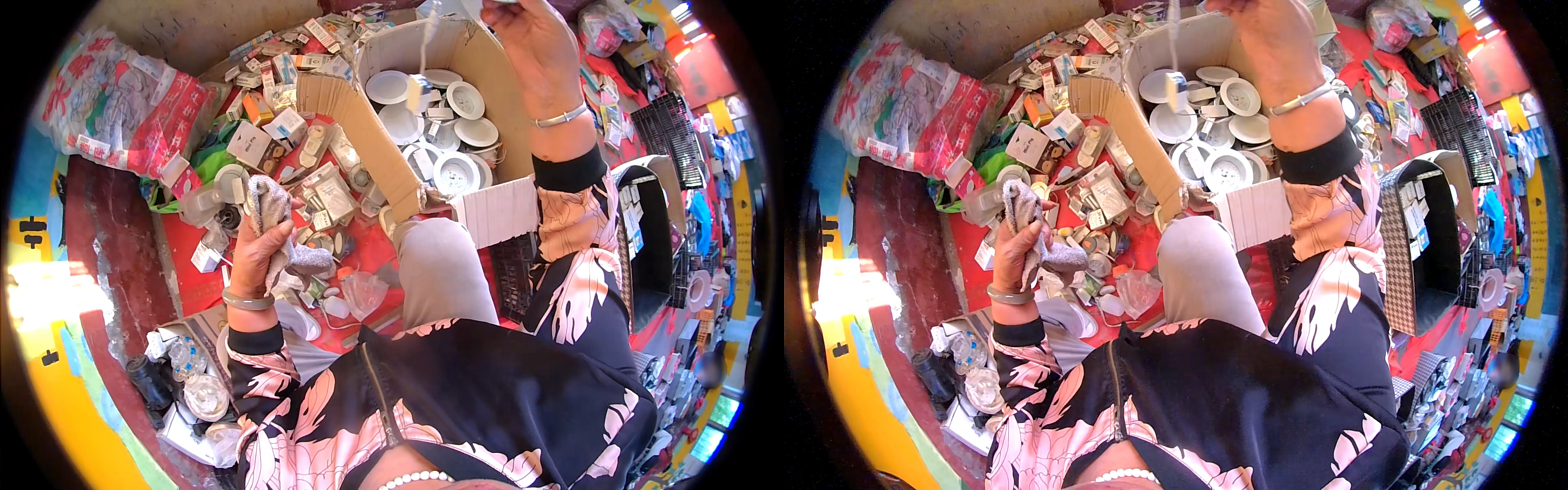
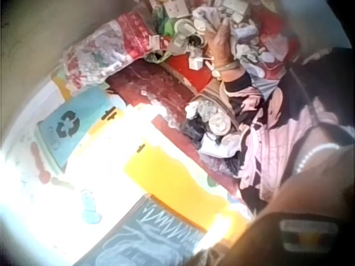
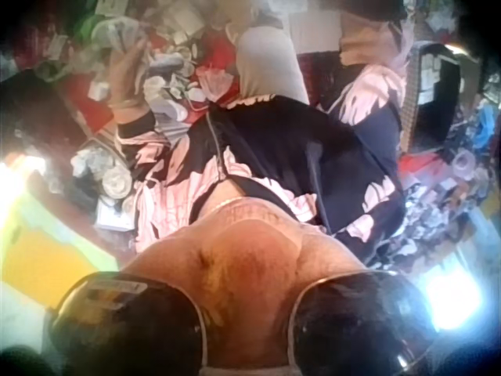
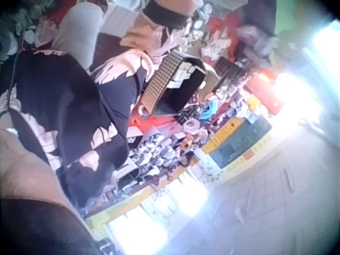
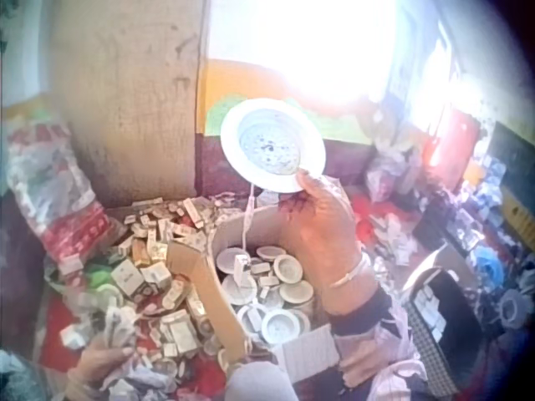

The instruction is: The person takes a circular light fixture from a box and wipes both the front and back of it with a cloth.

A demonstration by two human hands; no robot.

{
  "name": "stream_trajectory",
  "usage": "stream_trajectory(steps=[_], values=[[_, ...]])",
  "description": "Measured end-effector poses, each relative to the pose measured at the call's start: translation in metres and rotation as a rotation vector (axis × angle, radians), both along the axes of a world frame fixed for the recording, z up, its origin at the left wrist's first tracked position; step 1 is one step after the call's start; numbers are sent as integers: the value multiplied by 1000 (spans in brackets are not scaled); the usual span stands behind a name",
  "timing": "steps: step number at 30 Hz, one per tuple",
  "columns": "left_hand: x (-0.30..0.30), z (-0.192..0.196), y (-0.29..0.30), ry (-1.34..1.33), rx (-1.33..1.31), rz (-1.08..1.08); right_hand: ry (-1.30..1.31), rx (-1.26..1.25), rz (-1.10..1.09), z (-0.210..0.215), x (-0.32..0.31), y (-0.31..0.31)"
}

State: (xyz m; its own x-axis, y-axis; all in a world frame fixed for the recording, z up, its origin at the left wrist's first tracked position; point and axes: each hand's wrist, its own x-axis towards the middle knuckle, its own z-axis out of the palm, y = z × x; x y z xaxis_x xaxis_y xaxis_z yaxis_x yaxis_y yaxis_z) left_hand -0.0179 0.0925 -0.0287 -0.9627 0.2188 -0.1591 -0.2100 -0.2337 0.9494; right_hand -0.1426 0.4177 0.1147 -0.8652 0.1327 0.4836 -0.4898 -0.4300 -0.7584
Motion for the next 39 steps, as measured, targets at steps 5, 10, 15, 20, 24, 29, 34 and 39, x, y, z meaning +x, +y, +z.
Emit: stream_trajectory(steps=[5,10,15,20,24,29,34,39], values=[[-2,-4,2,-41,-61,-2,-302,89,2,-90,-34,66],[-10,-9,8,-141,-24,-31,-540,105,-37,-170,-28,77],[-15,-21,9,-186,-31,-62,-715,84,53,-238,-33,73],[-19,-20,14,-205,-77,-41,-849,68,72,-308,-63,75],[-22,-22,13,-233,-76,-65,-990,16,46,-358,-82,81],[-24,-18,20,-246,-115,-85,-1074,189,100,-393,-105,98],[-25,-22,23,-262,-136,-62,-996,190,200,-400,-120,70],[-26,-31,22,-321,-113,-49,-995,199,319,-433,-137,66]])
